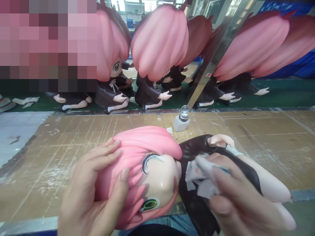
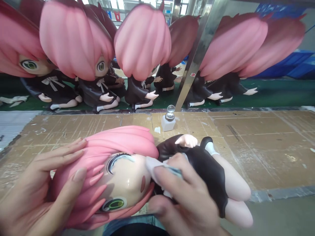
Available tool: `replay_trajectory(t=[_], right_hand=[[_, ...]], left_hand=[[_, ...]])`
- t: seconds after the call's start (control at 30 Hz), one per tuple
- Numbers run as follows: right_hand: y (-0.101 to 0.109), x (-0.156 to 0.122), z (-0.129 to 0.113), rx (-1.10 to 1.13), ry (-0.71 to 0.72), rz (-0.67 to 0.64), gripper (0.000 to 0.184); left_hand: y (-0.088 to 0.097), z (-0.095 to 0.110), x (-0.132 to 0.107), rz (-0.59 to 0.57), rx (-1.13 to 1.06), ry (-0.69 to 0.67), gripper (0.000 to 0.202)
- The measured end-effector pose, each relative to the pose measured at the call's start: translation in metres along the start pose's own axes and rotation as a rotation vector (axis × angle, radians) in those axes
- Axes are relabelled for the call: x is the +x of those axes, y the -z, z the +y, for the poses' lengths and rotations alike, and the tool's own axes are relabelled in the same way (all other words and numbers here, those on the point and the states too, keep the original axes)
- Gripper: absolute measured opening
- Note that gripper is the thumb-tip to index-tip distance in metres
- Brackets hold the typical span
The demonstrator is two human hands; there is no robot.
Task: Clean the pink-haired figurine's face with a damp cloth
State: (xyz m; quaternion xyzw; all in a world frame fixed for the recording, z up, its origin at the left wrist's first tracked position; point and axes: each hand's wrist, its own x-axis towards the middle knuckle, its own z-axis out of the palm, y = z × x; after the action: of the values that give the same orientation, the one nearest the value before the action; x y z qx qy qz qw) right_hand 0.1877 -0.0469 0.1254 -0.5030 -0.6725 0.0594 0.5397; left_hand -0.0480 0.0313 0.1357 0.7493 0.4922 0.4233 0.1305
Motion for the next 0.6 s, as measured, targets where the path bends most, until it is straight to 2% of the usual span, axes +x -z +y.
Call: replay_trajectory(t=[0.07, 0.1, 0.13, 0.2, 0.27, 0.33, 0.4, 0.47, 0.53, 0.6], right_hand=[[0.017, -0.007, -0.007, 0.181, -0.236, 0.133, 0.029], [0.025, -0.008, -0.01, 0.318, -0.361, 0.121, 0.027], [0.032, -0.008, -0.014, 0.48, -0.482, 0.05, 0.026], [0.043, -0.001, -0.021, 0.792, -0.69, -0.184, 0.035], [0.048, 0.009, -0.03, 0.991, -0.798, -0.375, 0.04], [0.049, 0.019, -0.04, 1.033, -0.734, -0.418, 0.034], [0.05, 0.027, -0.049, 0.94, -0.606, -0.393, 0.029], [0.051, 0.029, -0.054, 0.824, -0.54, -0.357, 0.029], [0.053, 0.028, -0.057, 0.784, -0.537, -0.357, 0.034], [0.057, 0.025, -0.058, 0.772, -0.536, -0.369, 0.035]], left_hand=[[0.002, 0.006, -0.001, 0.003, -0.066, -0.029, 0.026], [0.002, 0.012, -0.001, 0.013, -0.109, -0.053, 0.025], [0.003, 0.02, -0.002, 0.027, -0.156, -0.077, 0.023], [0.004, 0.041, -0.004, 0.028, -0.258, -0.091, 0.021], [0.006, 0.064, -0.005, -0.074, -0.387, -0.058, 0.025], [0.008, 0.081, -0.003, -0.297, -0.52, -0.062, 0.029], [0.009, 0.091, 0.002, -0.51, -0.647, -0.1, 0.028], [0.01, 0.096, 0.006, -0.662, -0.766, -0.045, 0.022], [0.011, 0.1, 0.008, -0.76, -0.873, 0.09, 0.023], [0.011, 0.103, 0.008, -0.778, -0.952, 0.225, 0.028]])
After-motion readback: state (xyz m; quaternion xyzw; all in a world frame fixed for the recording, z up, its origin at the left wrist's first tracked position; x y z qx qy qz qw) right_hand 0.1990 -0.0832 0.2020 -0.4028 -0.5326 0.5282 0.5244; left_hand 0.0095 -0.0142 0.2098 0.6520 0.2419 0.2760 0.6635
